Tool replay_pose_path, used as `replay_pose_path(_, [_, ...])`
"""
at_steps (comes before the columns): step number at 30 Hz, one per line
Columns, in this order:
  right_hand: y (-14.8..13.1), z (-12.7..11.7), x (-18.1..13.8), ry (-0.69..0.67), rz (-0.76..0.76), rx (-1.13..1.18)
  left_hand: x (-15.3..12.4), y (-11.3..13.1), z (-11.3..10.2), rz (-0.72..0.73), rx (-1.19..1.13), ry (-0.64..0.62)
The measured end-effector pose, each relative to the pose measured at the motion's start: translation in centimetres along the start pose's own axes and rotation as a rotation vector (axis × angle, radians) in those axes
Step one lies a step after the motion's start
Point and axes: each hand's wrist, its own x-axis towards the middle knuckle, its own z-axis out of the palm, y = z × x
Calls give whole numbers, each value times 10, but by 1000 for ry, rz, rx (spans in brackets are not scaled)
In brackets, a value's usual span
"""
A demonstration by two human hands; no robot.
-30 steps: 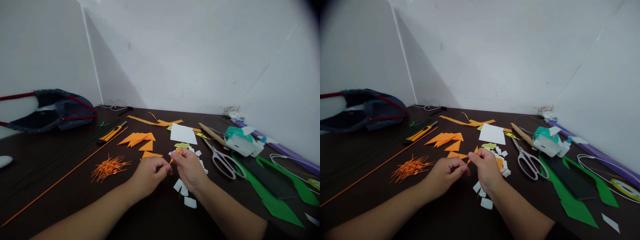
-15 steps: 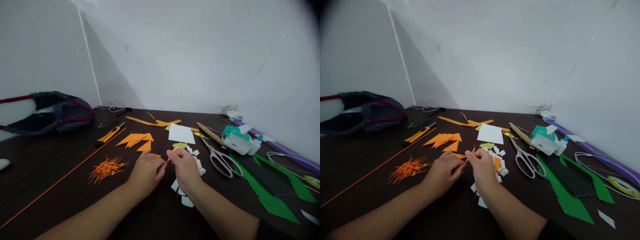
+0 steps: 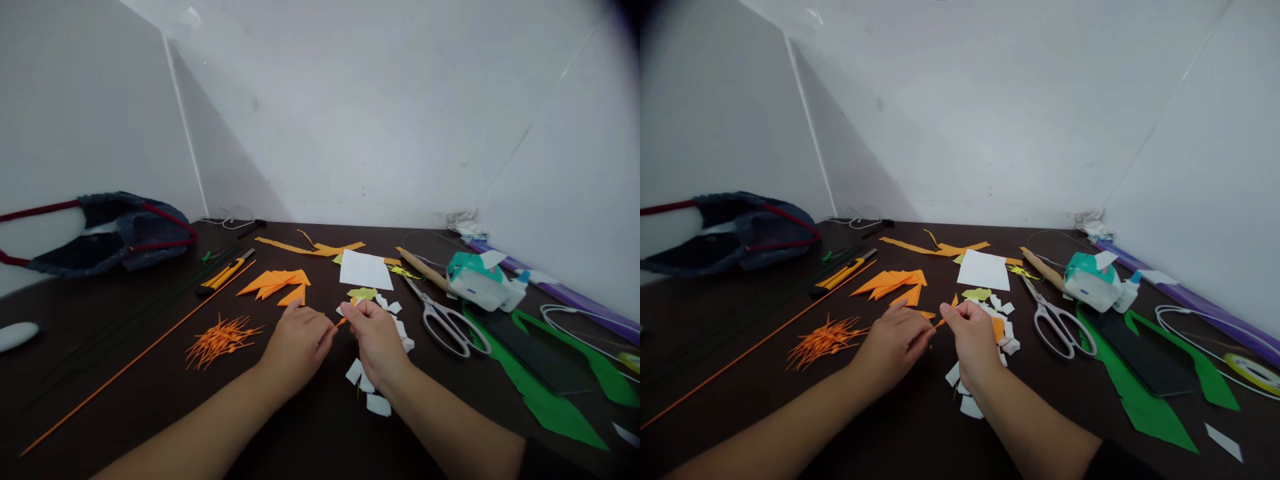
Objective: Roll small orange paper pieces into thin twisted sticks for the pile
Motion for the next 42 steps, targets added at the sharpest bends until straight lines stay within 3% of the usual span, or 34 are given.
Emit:
replay_pose_path(3, [0, -1, 0, -9, -6, -1, 0, 2, 0, -18, -56, -9])
replay_pose_path(10, [0, 2, -2, -21, -16, -49, 2, 3, 3, -269, -308, -25])
replay_pose_path(19, [-3, 8, -6, -11, -40, -98, -1, 3, 4, -381, -669, 28])
replay_pose_path(23, [-3, 8, -7, -8, -33, -123, 0, 3, 4, -438, -722, 38])
replay_pose_path(30, [-6, 7, -5, -42, -45, -106, 0, -4, 0, -530, -856, -37])
replay_pose_path(33, [-6, 5, -4, -104, -58, -23, 3, -5, -6, -523, -1035, -107])
replay_pose_path(37, [-3, 4, -6, -291, -20, 139, 4, -2, -9, -497, -1188, -257])
replay_pose_path(42, [-3, 5, -8, -352, -17, 233, 2, 2, -4, -505, -1301, -242])
